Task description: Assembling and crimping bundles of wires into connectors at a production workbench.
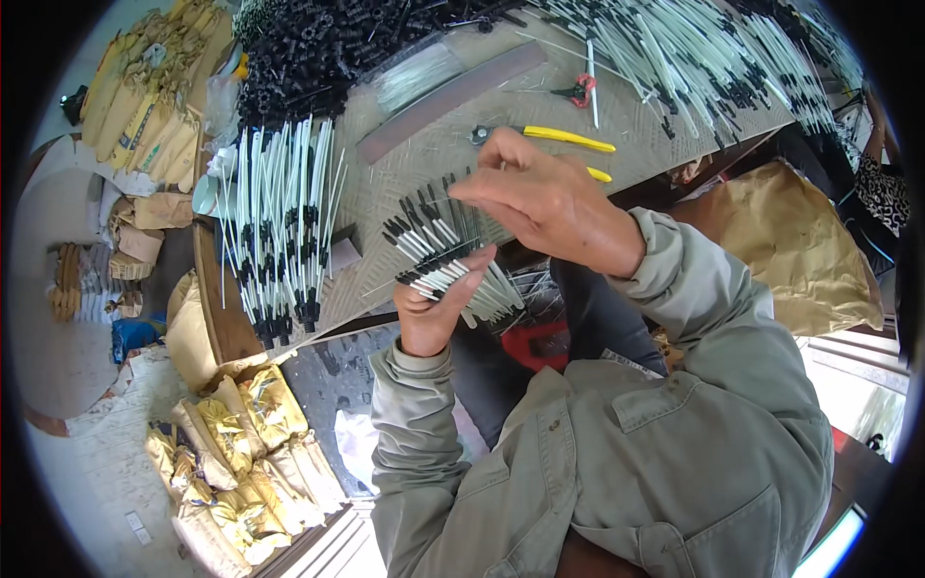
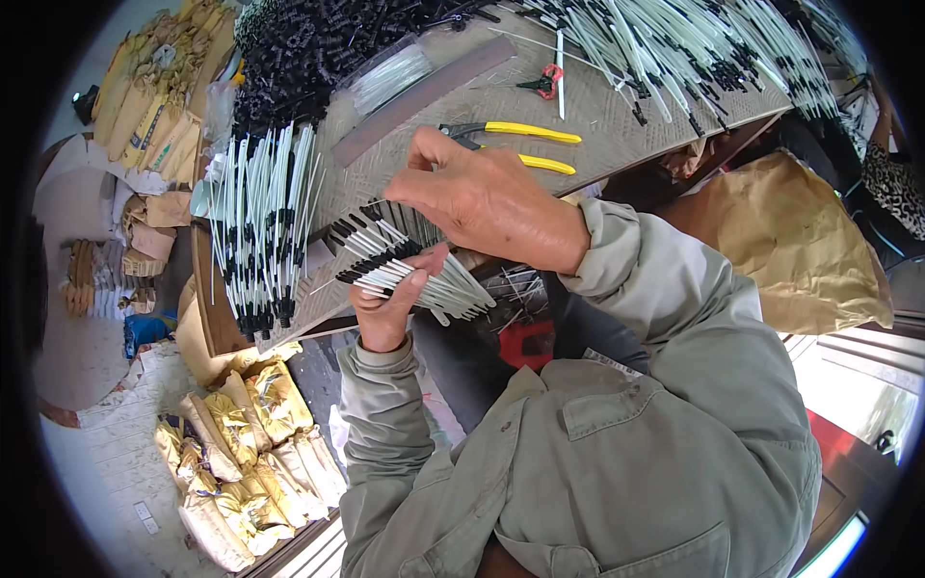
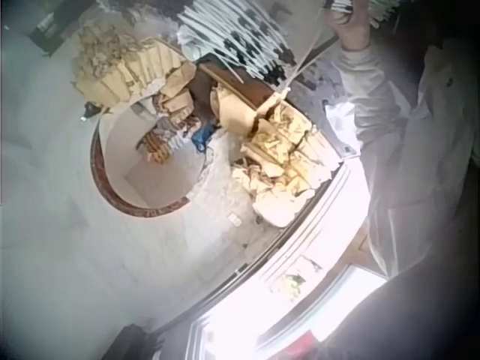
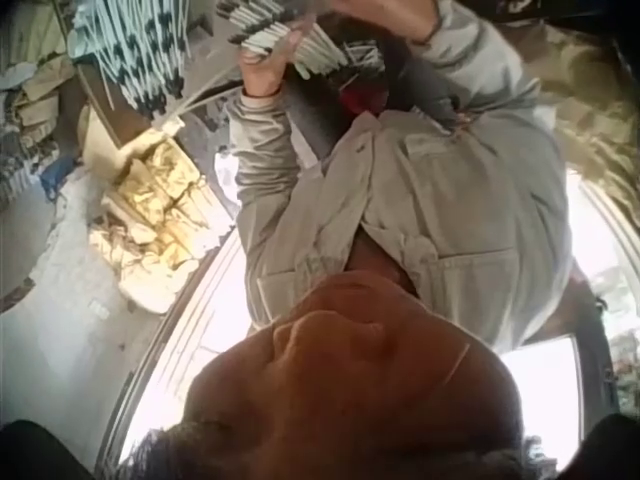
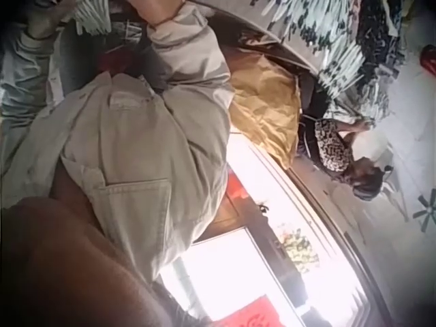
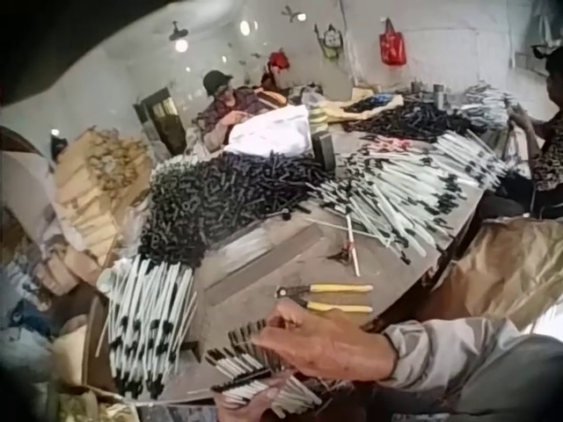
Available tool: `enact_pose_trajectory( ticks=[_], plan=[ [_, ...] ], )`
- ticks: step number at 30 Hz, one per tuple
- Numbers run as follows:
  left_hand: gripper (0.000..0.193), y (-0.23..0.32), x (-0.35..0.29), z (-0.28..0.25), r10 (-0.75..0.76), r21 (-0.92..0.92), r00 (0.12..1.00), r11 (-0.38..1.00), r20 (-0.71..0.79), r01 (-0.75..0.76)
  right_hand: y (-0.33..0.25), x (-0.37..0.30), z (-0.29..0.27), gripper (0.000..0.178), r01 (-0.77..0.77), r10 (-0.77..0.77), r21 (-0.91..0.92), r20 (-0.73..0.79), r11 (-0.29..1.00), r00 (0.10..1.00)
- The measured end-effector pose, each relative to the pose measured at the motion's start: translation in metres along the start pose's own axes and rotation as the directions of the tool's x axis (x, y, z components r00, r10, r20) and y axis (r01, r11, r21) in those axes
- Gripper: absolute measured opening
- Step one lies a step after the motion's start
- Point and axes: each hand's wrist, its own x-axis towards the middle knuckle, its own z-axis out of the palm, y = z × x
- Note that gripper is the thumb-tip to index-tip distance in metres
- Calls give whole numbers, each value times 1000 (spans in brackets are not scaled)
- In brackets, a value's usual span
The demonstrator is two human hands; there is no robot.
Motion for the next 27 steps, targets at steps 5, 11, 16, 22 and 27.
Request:
enact_pose_trajectory(
  ticks=[5,11,16,22,27],
  plan=[
    [16,3,-2,0,-13,15,1000,1000,-10,13,1,-3,0,35,14,-14,10,2,1000,1000],
    [16,5,1,1,-21,38,1000,999,-6,21,4,-1,0,38,19,-19,-4,15,1000,1000],
    [18,5,1,1,-35,18,999,999,-4,36,1,4,-5,34,32,-30,-62,30,998,999],
    [19,4,0,2,-36,8,999,999,0,35,-4,23,-25,16,74,-41,-135,236,988,971],
    [21,-2,-4,0,-20,-64,1000,998,20,22,2,30,-19,6,-150,86,151,363,977,928]
  ],
)
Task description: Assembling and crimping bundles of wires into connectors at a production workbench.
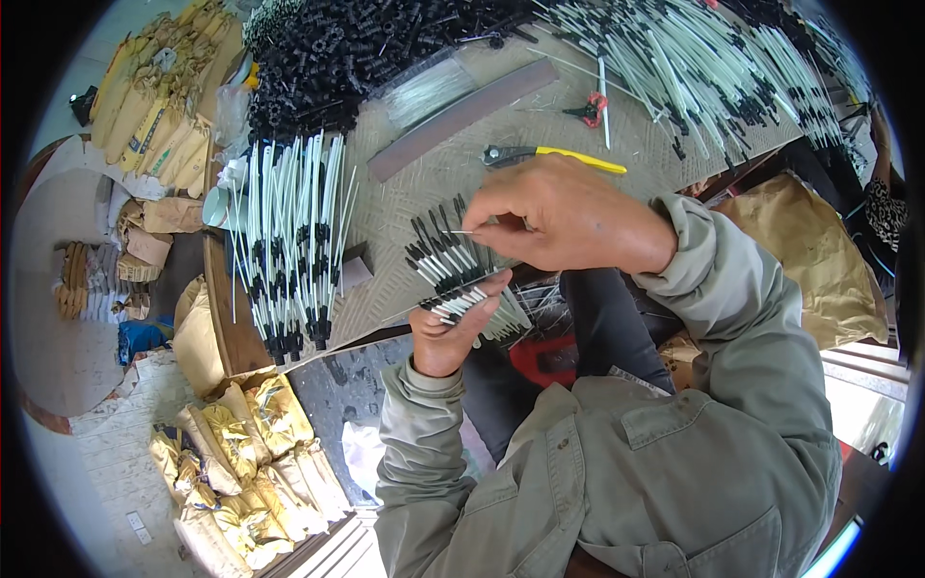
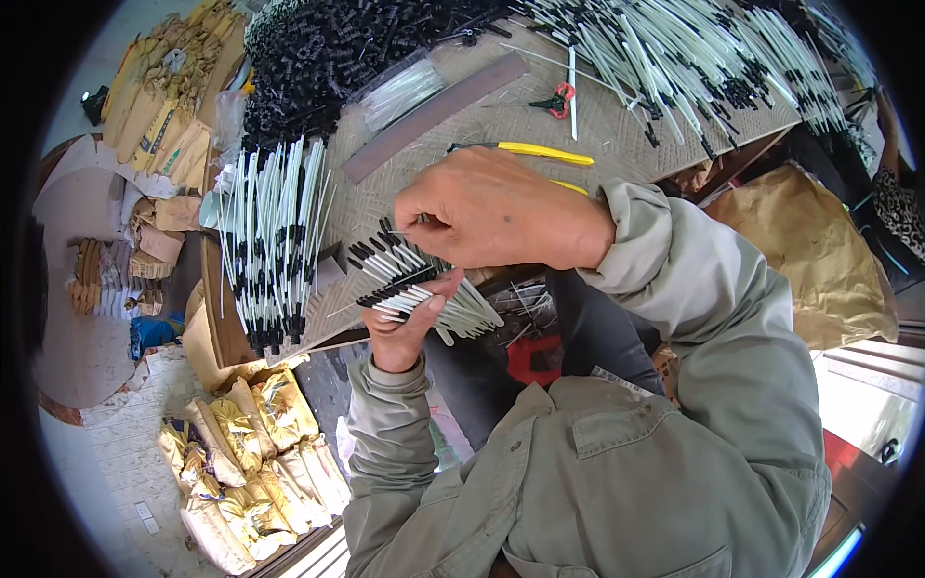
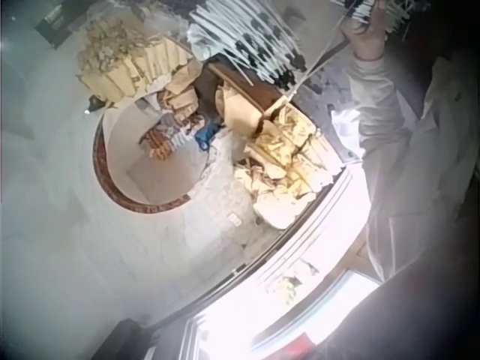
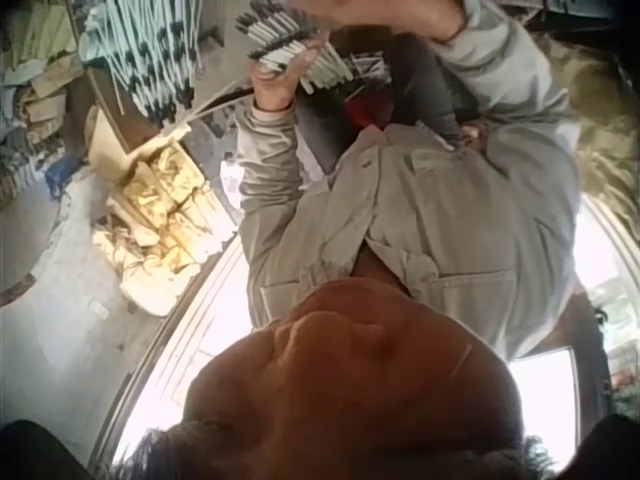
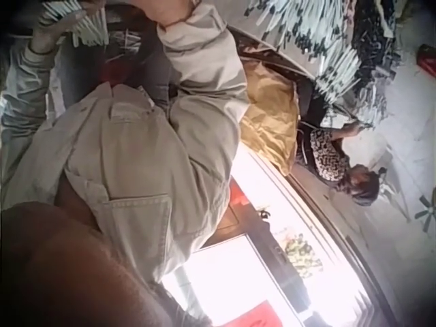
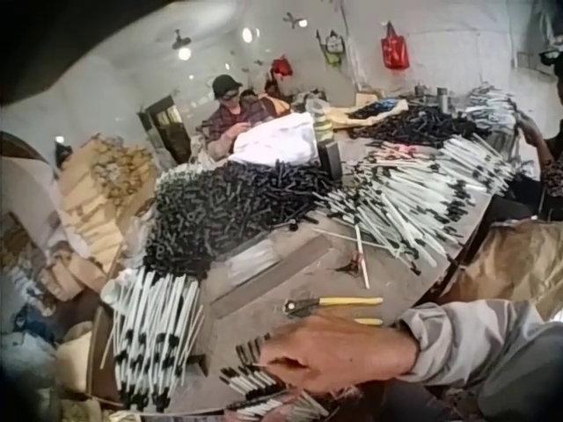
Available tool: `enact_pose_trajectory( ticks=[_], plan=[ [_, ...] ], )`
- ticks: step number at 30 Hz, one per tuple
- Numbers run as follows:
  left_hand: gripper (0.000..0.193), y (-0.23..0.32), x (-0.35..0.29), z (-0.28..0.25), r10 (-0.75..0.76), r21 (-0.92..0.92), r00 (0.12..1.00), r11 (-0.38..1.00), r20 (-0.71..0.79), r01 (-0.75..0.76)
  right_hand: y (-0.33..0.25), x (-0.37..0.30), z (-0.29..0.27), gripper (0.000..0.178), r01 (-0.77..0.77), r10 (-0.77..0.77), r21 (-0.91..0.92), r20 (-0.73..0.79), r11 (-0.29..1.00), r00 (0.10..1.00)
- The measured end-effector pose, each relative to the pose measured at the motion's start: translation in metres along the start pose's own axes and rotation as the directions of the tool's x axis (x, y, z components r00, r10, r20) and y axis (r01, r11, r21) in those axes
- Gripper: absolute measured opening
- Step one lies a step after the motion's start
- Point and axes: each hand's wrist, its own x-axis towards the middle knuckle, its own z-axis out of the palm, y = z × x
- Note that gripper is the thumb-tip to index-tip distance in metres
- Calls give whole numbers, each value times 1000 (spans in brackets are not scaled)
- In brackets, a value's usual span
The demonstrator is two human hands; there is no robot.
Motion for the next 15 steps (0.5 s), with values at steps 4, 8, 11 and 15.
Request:
enact_pose_trajectory(
  ticks=[4,8,11,15],
  plan=[
    [22,-1,1,-1,49,26,998,998,48,-50,-4,4,-7,8,-33,31,25,70,999,997],
    [22,1,2,-2,24,41,998,999,51,-26,2,6,-5,6,76,-78,49,39,996,996],
    [22,3,3,-2,6,48,999,999,52,-9,0,6,1,8,53,-54,146,-1,988,999],
    [21,5,3,-3,-15,25,998,1000,54,14,5,6,6,20,-91,37,415,138,905,990]
  ],
)
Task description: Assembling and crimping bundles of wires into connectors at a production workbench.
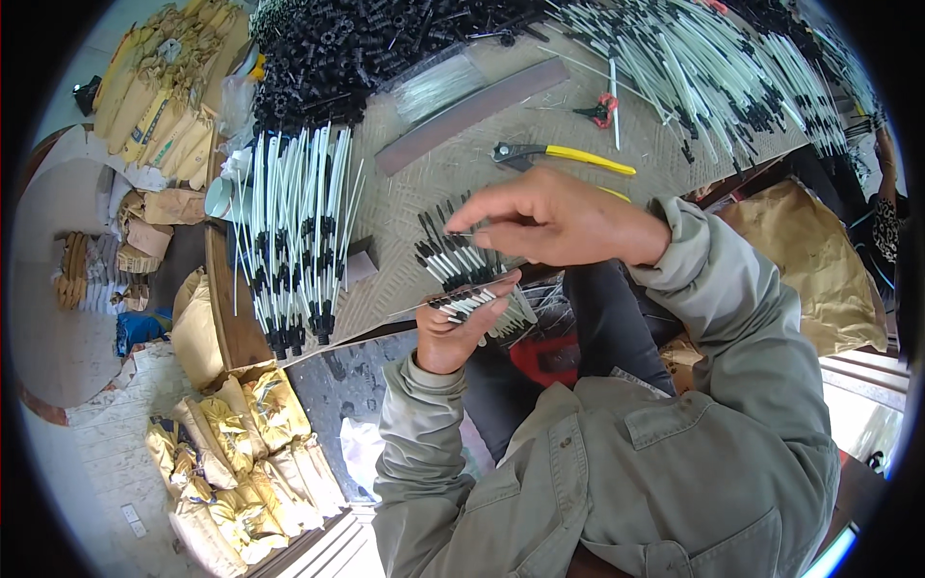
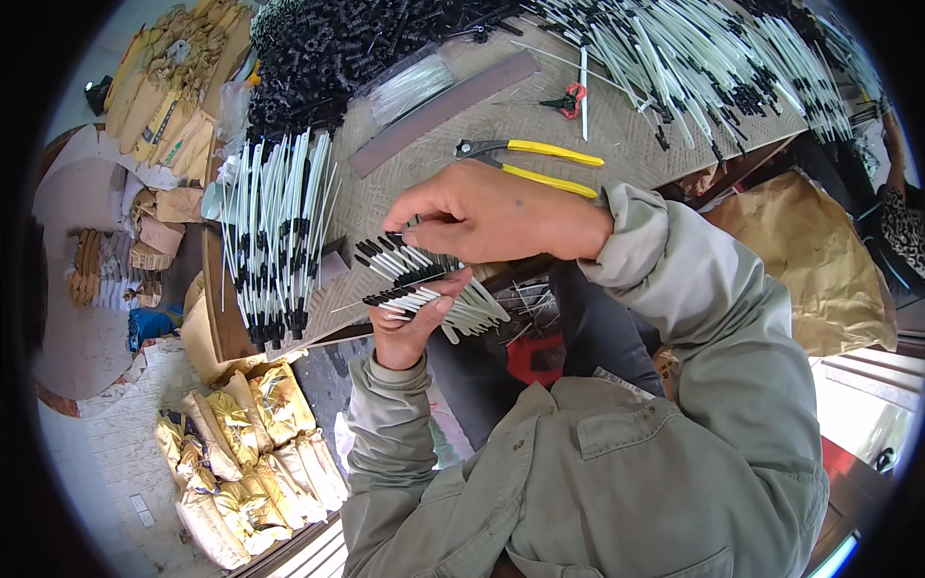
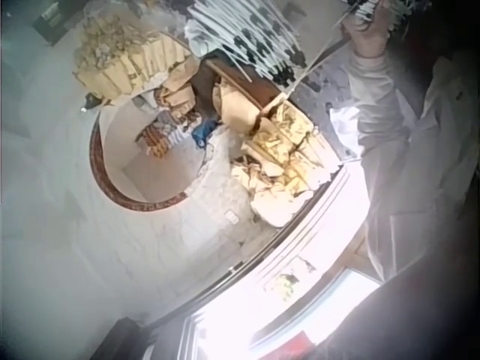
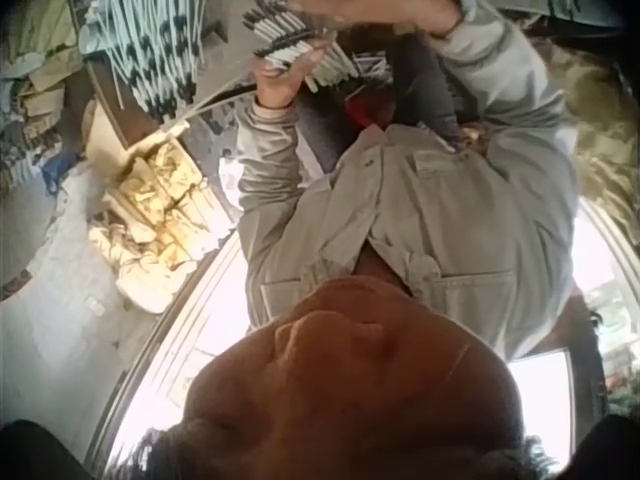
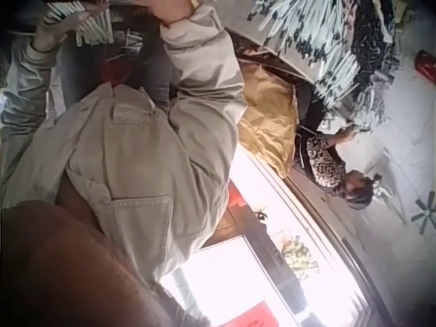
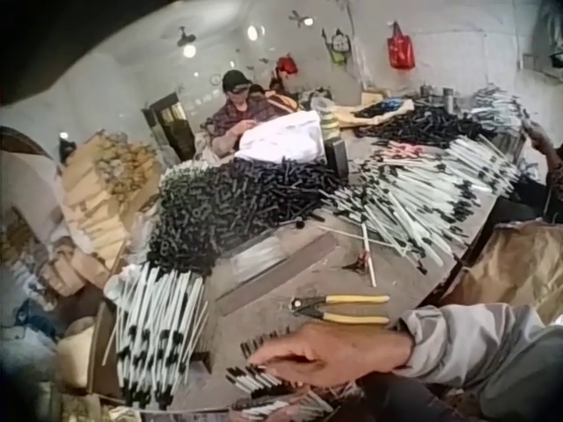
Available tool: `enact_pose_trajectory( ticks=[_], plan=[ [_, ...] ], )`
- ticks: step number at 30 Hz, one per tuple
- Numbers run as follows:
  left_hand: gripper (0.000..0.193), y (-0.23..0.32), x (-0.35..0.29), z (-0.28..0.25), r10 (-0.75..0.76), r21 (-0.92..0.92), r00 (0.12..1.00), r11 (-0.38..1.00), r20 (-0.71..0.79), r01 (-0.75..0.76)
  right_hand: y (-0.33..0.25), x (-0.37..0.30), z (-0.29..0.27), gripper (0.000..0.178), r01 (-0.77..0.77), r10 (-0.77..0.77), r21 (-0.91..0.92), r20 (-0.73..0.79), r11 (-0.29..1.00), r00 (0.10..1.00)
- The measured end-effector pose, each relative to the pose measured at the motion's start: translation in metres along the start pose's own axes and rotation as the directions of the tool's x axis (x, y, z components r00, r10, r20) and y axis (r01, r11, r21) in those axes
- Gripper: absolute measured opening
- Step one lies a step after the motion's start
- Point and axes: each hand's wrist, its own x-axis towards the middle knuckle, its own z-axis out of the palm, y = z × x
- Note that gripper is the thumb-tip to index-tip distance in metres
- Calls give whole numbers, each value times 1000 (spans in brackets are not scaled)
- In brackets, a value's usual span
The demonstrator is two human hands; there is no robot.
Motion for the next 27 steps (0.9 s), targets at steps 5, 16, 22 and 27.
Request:
enact_pose_trajectory(
  ticks=[5,16,22,27],
  plan=[
    [19,3,0,-3,-25,-51,1000,998,3,25,-4,3,-3,22,-136,114,234,105,963,988],
    [21,6,-1,-3,-13,-47,999,999,30,15,-3,4,3,15,36,-36,-11,33,999,999],
    [18,7,0,-5,-35,-22,997,999,66,36,-4,8,4,13,88,-89,-70,-11,994,996],
    [18,4,1,-4,-29,-61,997,998,71,34,-5,12,6,14,87,-87,-75,3,993,996]
  ],
)
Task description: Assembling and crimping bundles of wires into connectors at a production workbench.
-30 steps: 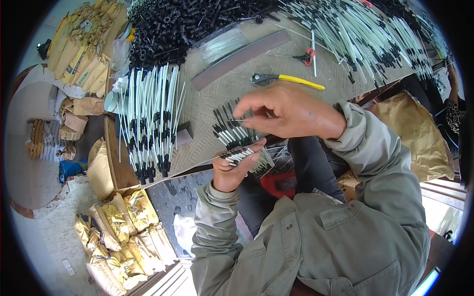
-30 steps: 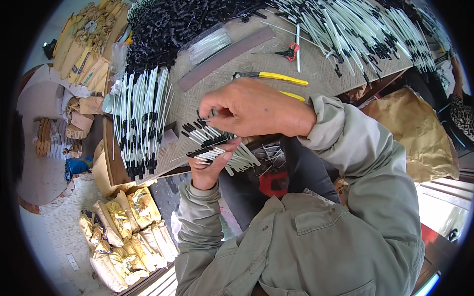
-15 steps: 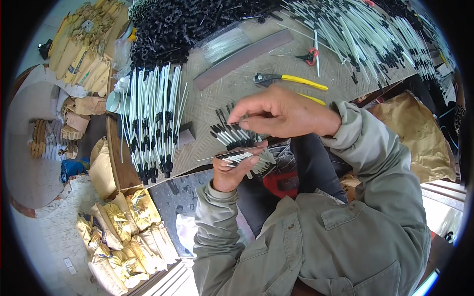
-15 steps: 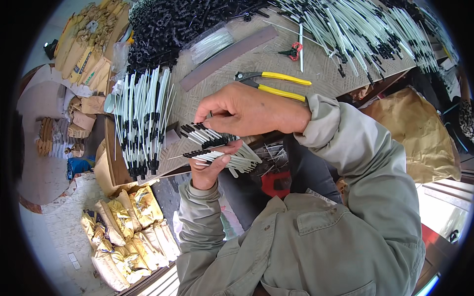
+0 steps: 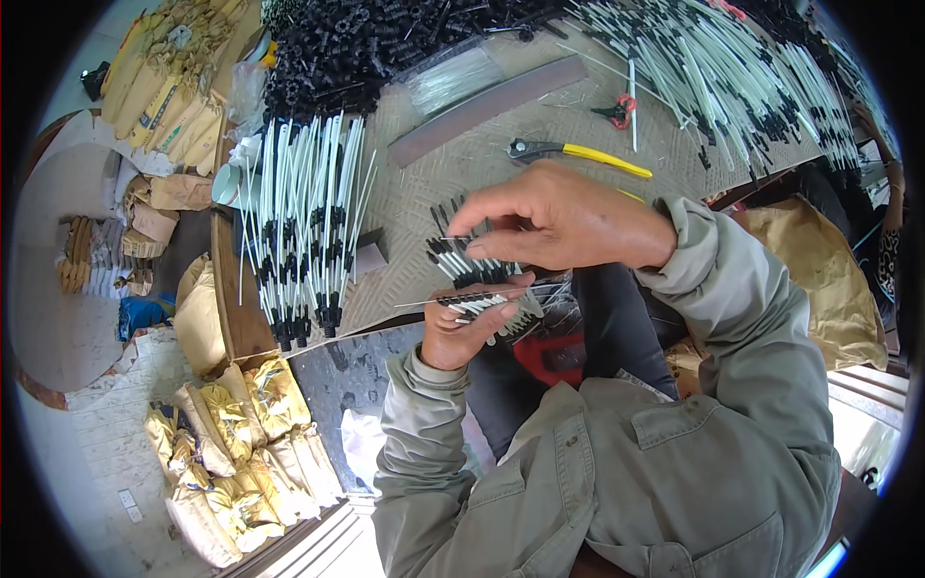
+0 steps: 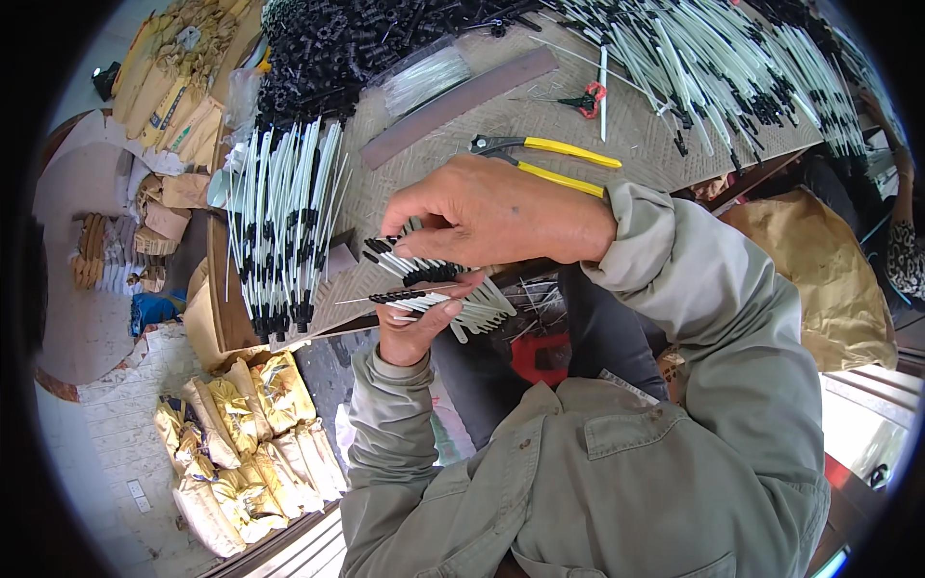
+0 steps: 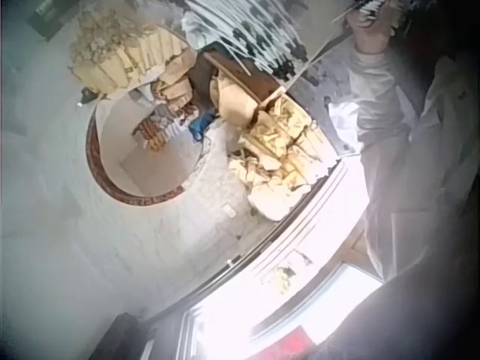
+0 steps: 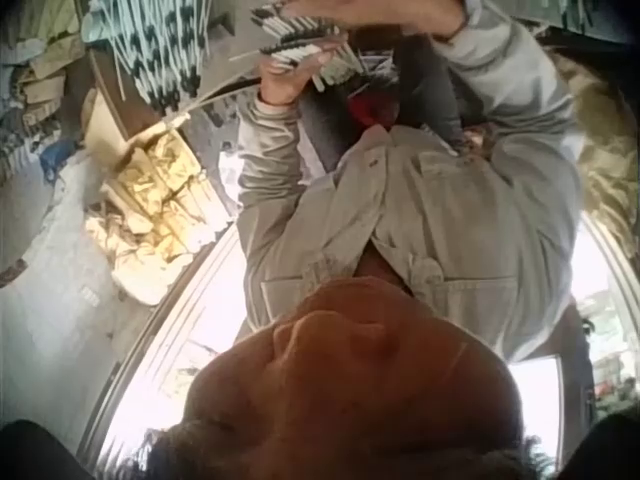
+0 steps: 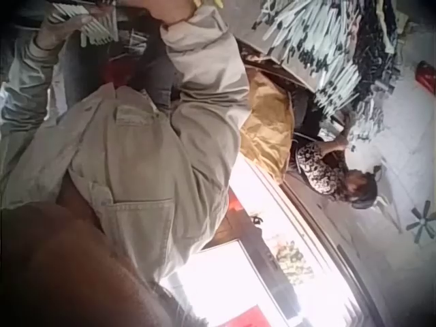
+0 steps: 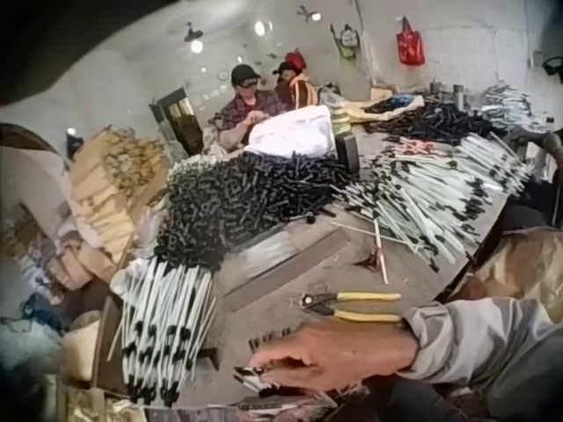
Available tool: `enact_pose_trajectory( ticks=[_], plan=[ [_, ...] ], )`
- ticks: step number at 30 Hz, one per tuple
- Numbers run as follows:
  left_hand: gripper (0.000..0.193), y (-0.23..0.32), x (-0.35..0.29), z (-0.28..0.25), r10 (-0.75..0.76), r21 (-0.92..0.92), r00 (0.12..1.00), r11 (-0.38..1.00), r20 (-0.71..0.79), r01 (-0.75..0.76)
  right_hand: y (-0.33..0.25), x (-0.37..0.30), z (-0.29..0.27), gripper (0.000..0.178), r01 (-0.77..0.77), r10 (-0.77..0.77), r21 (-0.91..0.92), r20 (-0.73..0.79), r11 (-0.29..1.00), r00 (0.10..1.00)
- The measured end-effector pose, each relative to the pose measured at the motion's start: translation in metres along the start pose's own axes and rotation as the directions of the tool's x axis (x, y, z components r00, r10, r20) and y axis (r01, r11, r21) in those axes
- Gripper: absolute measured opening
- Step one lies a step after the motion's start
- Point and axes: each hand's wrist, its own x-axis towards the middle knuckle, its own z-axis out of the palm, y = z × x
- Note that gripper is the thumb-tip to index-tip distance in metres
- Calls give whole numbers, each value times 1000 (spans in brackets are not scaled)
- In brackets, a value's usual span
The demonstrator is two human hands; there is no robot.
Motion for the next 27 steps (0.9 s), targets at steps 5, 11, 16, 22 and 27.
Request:
enact_pose_trajectory(
  ticks=[5,11,16,22,27],
  plan=[
    [18,0,0,-3,-7,19,1000,1000,21,6,-4,5,-8,13,-7,11,-47,71,999,997],
    [19,-1,0,-3,21,44,1000,999,18,-21,-11,8,-8,11,68,-49,-304,70,950,996],
    [19,-3,0,-4,4,37,999,999,41,-6,-6,9,-4,13,62,-50,-221,55,973,997],
    [19,-3,0,-4,22,17,998,1000,55,-23,-8,12,-2,15,-19,28,-129,69,991,997],
    [19,-4,0,-8,28,76,995,996,92,-35,-2,13,-6,16,-37,30,37,170,999,985]
  ],
)
